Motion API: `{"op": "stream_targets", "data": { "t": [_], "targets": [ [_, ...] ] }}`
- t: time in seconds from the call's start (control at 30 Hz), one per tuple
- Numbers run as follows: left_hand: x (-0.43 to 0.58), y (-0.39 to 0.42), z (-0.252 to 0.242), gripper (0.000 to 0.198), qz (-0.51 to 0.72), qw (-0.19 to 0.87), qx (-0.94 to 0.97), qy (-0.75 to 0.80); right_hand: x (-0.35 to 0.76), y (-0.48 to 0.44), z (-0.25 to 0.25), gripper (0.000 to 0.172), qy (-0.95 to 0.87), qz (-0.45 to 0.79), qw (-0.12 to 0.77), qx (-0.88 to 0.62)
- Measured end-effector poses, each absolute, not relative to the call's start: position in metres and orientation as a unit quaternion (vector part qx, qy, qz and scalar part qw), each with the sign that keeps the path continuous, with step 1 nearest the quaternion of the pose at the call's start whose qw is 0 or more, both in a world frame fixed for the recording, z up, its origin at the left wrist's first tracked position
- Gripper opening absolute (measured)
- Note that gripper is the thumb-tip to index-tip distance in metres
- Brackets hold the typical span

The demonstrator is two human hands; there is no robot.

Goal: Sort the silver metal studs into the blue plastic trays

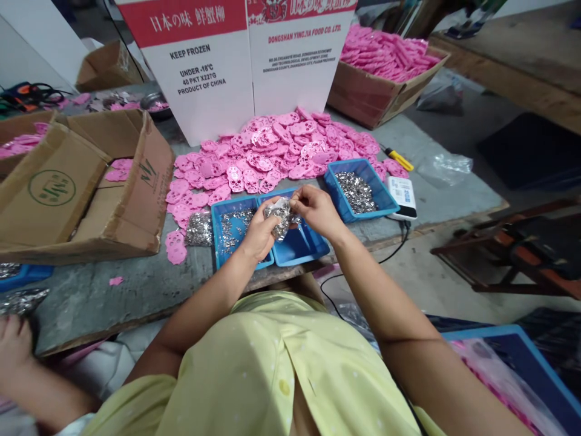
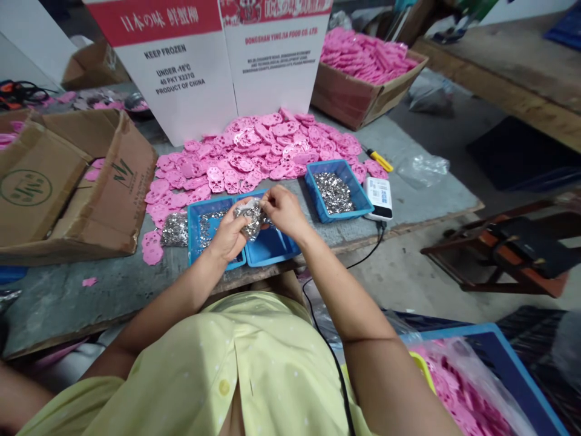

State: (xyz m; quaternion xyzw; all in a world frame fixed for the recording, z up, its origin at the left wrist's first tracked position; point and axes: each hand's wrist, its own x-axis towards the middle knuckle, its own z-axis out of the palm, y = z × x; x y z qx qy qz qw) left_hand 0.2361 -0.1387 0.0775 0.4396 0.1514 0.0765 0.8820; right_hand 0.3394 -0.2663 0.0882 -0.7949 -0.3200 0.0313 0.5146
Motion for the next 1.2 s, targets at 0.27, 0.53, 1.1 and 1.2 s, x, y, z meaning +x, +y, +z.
{"op": "stream_targets", "data": {
  "t": [0.27, 0.53, 1.1, 1.2],
  "targets": [
    [0.237, -0.139, 0.073, 0.045, 0.079, 0.898, 0.398, 0.171, 0.330, -0.273, 0.088, 0.004, -0.360, -0.058, 0.502, -0.784],
    [0.235, -0.141, 0.073, 0.052, 0.095, 0.882, 0.431, 0.164, 0.318, -0.283, 0.093, 0.008, -0.404, -0.087, 0.471, -0.779],
    [0.235, -0.145, 0.067, 0.055, 0.094, 0.851, 0.491, 0.161, 0.318, -0.278, 0.091, 0.014, -0.345, 0.022, 0.501, -0.794],
    [0.235, -0.145, 0.070, 0.057, 0.084, 0.858, 0.480, 0.161, 0.320, -0.278, 0.090, 0.033, -0.263, 0.113, 0.633, -0.719]
  ]
}}
